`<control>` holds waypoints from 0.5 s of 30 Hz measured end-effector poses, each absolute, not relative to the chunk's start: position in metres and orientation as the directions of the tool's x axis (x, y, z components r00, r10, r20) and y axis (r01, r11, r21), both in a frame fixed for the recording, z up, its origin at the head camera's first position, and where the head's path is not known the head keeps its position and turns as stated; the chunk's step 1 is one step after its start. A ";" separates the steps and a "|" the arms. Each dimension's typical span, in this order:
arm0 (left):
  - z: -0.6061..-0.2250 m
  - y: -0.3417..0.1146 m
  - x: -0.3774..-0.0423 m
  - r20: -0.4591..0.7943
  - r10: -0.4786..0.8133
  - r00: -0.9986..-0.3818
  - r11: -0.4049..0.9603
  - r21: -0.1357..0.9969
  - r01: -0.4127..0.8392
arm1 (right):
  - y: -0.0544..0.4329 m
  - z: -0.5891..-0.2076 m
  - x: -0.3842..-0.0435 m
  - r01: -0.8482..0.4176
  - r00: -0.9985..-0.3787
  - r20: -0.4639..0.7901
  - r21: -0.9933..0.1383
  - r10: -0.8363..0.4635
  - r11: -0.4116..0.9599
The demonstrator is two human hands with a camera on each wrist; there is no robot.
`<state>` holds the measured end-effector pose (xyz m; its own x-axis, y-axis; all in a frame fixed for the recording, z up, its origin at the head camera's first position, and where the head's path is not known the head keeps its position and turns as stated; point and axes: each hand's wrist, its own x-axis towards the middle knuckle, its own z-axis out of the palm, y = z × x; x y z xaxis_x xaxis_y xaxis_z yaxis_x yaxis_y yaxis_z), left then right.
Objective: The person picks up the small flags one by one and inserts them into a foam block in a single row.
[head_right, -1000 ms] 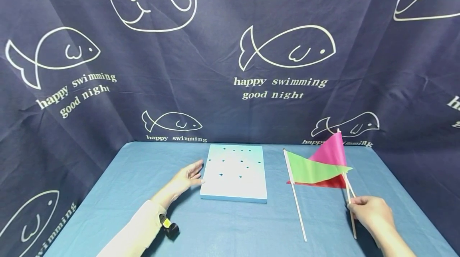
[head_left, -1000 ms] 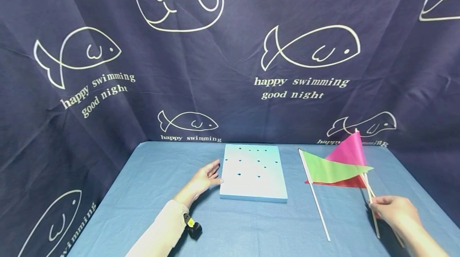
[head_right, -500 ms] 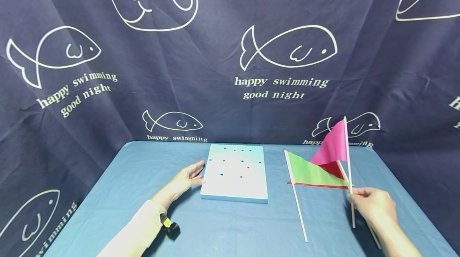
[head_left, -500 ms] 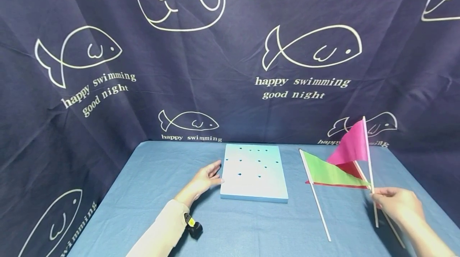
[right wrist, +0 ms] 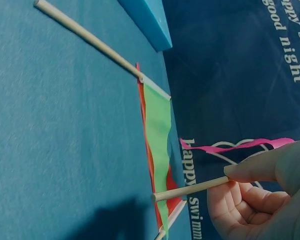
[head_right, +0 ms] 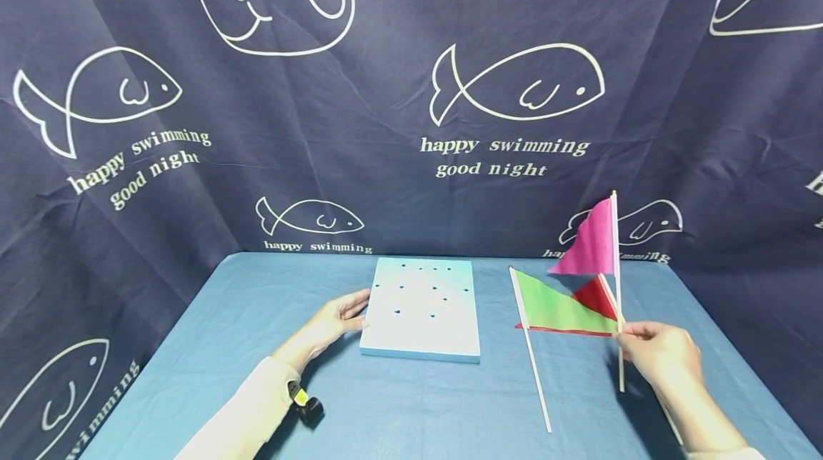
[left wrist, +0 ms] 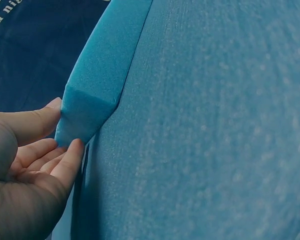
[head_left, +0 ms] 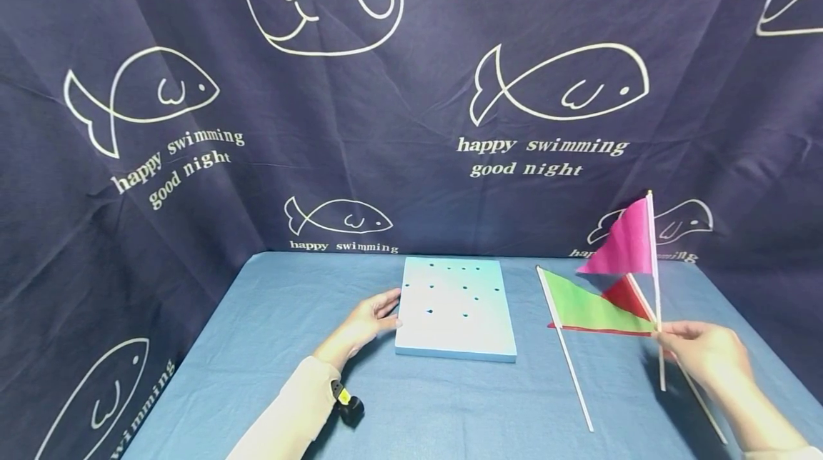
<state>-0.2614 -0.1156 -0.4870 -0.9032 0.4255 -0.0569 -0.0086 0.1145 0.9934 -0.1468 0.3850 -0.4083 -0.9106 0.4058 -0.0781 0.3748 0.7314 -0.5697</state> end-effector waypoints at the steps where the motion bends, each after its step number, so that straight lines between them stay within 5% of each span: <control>1: -0.487 -0.116 -0.261 -0.057 0.425 -0.903 0.117 0.993 -0.007 | 0.384 -0.408 -0.147 0.357 -0.917 -0.059 -0.568 0.395 0.741; 15: -0.489 -0.116 -0.264 -0.053 0.431 -0.901 0.099 0.995 -0.011 | 0.343 -0.388 -0.169 0.234 -0.930 0.086 -0.611 0.357 0.757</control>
